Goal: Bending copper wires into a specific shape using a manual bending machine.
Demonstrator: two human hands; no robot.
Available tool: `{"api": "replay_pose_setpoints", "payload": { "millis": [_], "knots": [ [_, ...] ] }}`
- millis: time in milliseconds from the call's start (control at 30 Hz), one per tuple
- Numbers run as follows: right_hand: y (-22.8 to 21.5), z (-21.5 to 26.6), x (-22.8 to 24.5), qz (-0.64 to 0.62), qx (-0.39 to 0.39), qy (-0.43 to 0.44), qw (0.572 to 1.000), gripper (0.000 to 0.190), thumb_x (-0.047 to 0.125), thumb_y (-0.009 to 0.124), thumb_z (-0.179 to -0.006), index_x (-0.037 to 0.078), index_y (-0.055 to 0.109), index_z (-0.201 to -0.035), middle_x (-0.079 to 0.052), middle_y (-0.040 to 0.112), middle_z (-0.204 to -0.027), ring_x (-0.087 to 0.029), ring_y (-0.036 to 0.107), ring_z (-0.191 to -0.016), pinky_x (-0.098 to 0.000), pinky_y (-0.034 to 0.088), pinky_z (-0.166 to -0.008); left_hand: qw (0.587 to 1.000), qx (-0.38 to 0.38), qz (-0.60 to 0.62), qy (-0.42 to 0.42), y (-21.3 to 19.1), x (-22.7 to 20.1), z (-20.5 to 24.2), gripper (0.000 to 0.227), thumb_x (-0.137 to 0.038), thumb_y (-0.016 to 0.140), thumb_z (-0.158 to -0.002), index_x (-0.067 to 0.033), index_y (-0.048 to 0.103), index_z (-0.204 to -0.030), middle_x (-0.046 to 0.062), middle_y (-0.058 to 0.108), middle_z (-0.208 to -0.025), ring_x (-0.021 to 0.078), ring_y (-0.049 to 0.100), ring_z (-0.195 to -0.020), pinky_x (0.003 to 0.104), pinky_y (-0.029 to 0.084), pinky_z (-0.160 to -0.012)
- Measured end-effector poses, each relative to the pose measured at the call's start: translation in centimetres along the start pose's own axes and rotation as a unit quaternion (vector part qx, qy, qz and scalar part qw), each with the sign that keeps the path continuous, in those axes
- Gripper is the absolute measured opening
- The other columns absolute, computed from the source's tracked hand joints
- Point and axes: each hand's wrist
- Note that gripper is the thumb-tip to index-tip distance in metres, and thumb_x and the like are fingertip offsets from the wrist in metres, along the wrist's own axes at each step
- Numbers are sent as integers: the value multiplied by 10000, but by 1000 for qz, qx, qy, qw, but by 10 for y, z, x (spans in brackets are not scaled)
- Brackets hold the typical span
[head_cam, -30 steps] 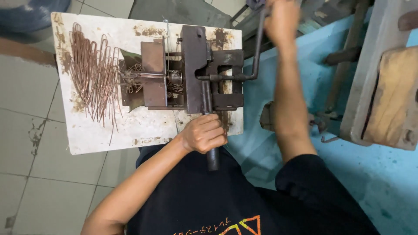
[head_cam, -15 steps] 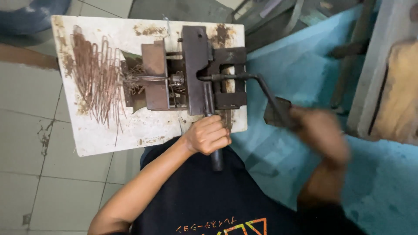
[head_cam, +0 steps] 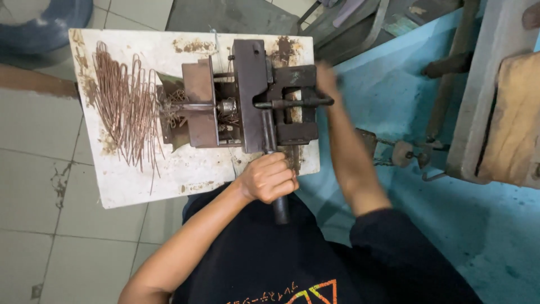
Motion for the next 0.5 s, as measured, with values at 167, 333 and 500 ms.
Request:
{"api": "replay_pose_setpoints", "payload": {
  "millis": [167, 333, 500],
  "knots": [
    [-148, 219, 37, -114, 289, -19, 950, 296, 293, 721, -800, 5, 775, -840, -272, 739, -775, -484, 745, -845, -616, 573, -692, 1000, 2, 12, -11, 0, -3, 2, 354, 95, 619, -925, -68, 565, -615, 94, 484, -594, 231, 505, -522, 337, 564, -629],
    [-396, 214, 18, -104, 211, 4, 972, 143, 197, 747, -772, 153, 746, -908, -135, 758, -736, -427, 737, -766, -543, 564, -681, 1000, 3, 11, -17, -1, -3, -3, 344, 92, 632, -910, -65, 569, -611, 100, 502, -597, 235, 520, -528, 337, 566, -631],
    [-412, 117, -20, -29, 47, 14, 998, 64, 89, 687, -1048, 132, 645, -1071, -54, 687, -878, -216, 675, -747, -340, 541, -705, 996, 86, 21, -28, -13, -2, -10, 359, 35, 599, -971, -54, 495, -639, 79, 530, -673, 219, 500, -618, 346, 545, -739]
  ]
}}
Point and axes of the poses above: each hand's wrist, its own z-axis away from the middle knuckle, its own y-axis out of the palm, x = y × z
